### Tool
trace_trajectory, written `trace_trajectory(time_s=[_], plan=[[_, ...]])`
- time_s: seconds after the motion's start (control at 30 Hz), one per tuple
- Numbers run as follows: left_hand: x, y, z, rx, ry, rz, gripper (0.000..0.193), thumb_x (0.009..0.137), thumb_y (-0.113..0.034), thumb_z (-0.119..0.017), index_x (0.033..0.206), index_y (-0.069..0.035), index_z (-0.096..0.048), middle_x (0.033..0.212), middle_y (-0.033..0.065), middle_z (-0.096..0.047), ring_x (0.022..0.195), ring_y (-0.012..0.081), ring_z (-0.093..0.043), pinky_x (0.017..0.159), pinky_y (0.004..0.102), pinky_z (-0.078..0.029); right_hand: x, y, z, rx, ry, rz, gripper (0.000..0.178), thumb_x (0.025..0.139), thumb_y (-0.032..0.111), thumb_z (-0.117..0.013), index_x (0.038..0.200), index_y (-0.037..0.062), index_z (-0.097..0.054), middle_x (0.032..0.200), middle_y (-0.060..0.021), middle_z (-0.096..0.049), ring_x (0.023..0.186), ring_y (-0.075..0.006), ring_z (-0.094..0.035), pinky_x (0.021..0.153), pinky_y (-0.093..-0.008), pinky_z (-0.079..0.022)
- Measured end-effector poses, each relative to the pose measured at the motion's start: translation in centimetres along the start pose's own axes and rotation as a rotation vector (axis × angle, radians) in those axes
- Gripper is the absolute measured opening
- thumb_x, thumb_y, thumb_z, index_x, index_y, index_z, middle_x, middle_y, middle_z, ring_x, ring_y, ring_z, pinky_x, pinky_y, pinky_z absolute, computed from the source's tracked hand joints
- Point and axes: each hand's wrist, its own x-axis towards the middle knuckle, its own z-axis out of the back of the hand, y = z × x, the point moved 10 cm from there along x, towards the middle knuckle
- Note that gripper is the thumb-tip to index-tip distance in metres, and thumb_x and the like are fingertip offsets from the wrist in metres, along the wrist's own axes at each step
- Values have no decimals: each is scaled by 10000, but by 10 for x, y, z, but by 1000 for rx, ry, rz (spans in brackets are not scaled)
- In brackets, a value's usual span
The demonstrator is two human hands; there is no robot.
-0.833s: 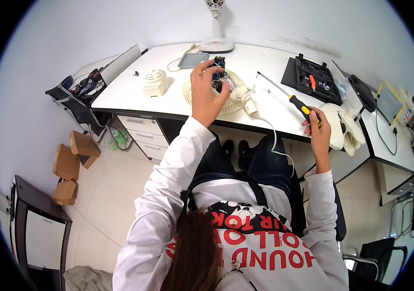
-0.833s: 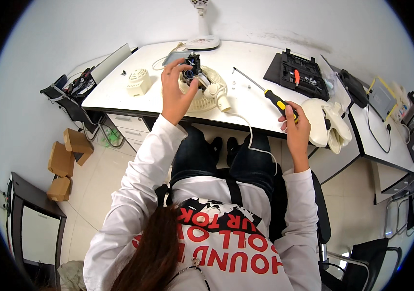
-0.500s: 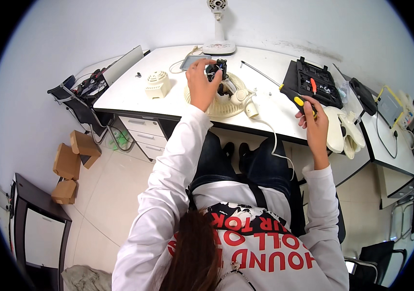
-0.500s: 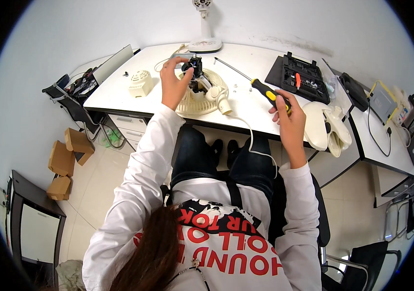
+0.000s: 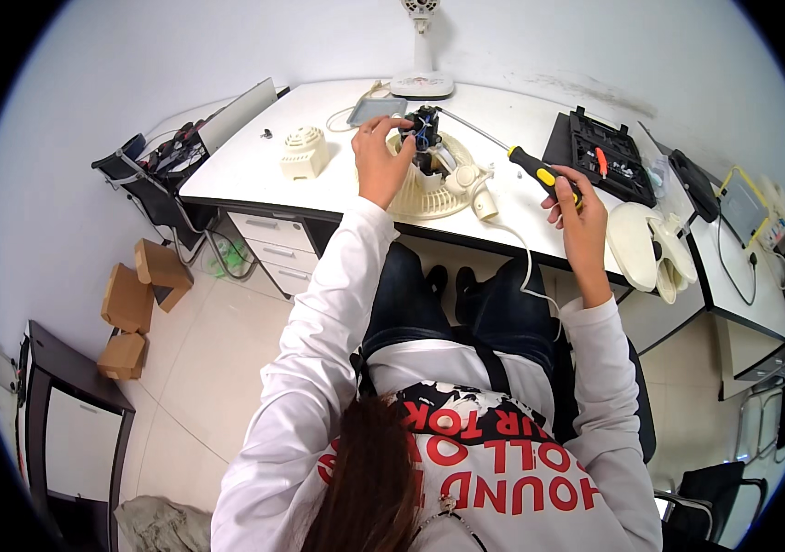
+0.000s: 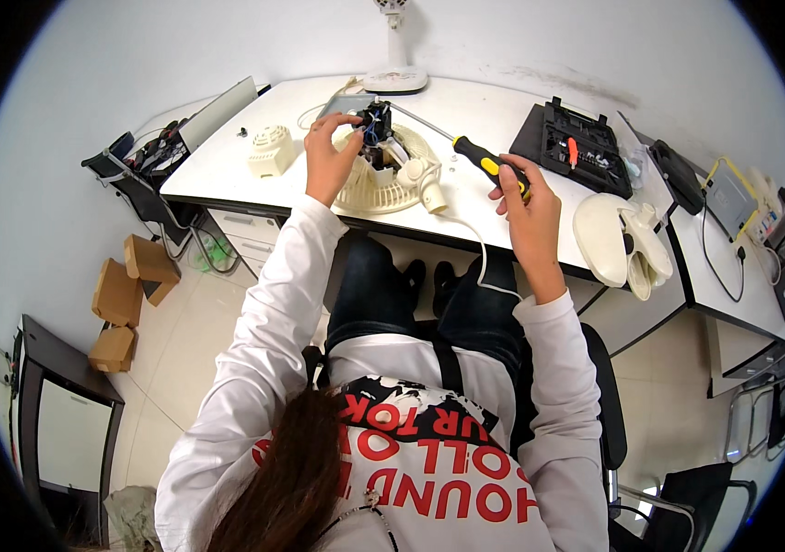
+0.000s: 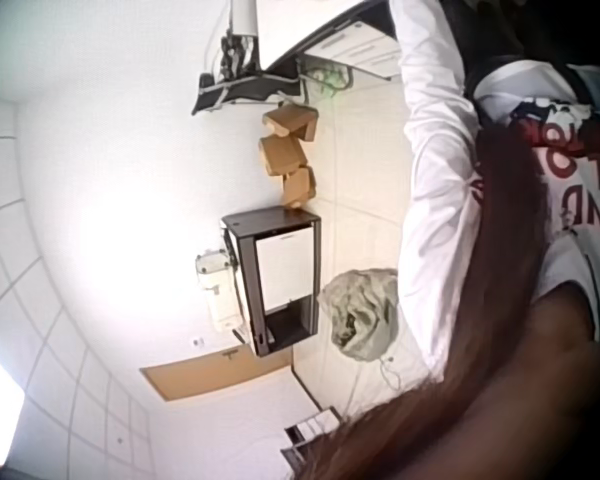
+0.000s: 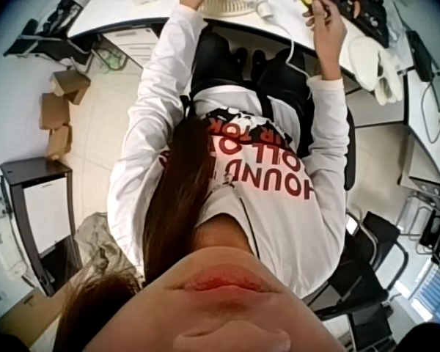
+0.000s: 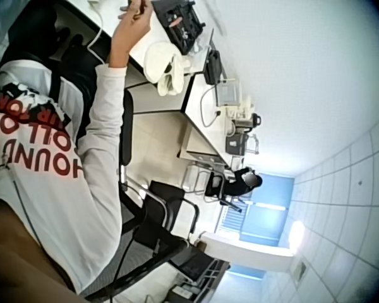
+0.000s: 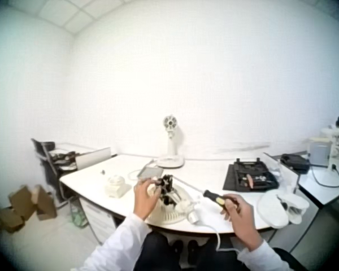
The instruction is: The person assembles a small white electric fan on a white table. They use a screwdriver to tighten screws on the motor housing, then attach the rear grille, front grille, and base stand. The fan is reassembled and placed upright on the table.
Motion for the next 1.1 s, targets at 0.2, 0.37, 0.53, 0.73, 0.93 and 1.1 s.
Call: trace_trajectory(time_s=[0.2, 0.37, 0.53, 0.73, 0.93, 1.1], plan=[[0, -5, 0, -15, -26, -25, 207, 767, -180, -678, 968, -133, -686, 1141, 168, -576, 1175, 320, -447, 1014, 424, -303, -1, -2, 2, -12, -3, -8, 335, 954, 317, -550, 1134, 44, -625, 707, -45, -644, 579, -43, -512, 523, -188, -376], [4, -6, -1, 33, -53, -48, 184, 794, -193, -672, 964, -130, -705, 1094, 142, -635, 1168, 306, -498, 989, 422, -337, 0, 1, 1, -15, 13, 13, 341, 955, 324, -549, 1139, 46, -621, 706, -45, -643, 582, -43, -510, 527, -189, -376], [9, -11, -1, 38, -52, -37, 189, 792, -221, -684, 958, -137, -717, 1090, 147, -635, 1172, 303, -495, 988, 420, -334, 0, 3, -1, -3, 30, 13, 353, 954, 338, -549, 1140, 46, -620, 706, -50, -642, 583, -46, -510, 529, -192, -380], [33, -6, -20, 73, 65, -52, 197, 755, -243, -722, 942, -187, -742, 1206, 165, -555, 1210, 344, -395, 1020, 428, -297, 0, 5, 1, -42, 24, 29, 359, 955, 347, -545, 1139, 47, -619, 708, -50, -646, 581, -51, -520, 531, -196, -386], [52, 0, -38, 112, 267, -63, 197, 709, -255, -769, 902, -219, -767, 1341, 173, -476, 1262, 400, -297, 1073, 466, -236, 0, 2, 1, -32, 46, 33, 357, 957, 344, -536, 1142, 51, -619, 710, -45, -647, 580, -51, -523, 524, -194, -385], [59, 2, -40, 96, 301, -46, 227, 699, -260, -776, 904, -164, -771, 1340, 202, -512, 1279, 350, -410, 1071, 456, -224, 1, 0, 0, -17, 51, 15, 347, 954, 331, -538, 1143, 51, -619, 710, -36, -644, 580, -49, -520, 515, -193, -382]])
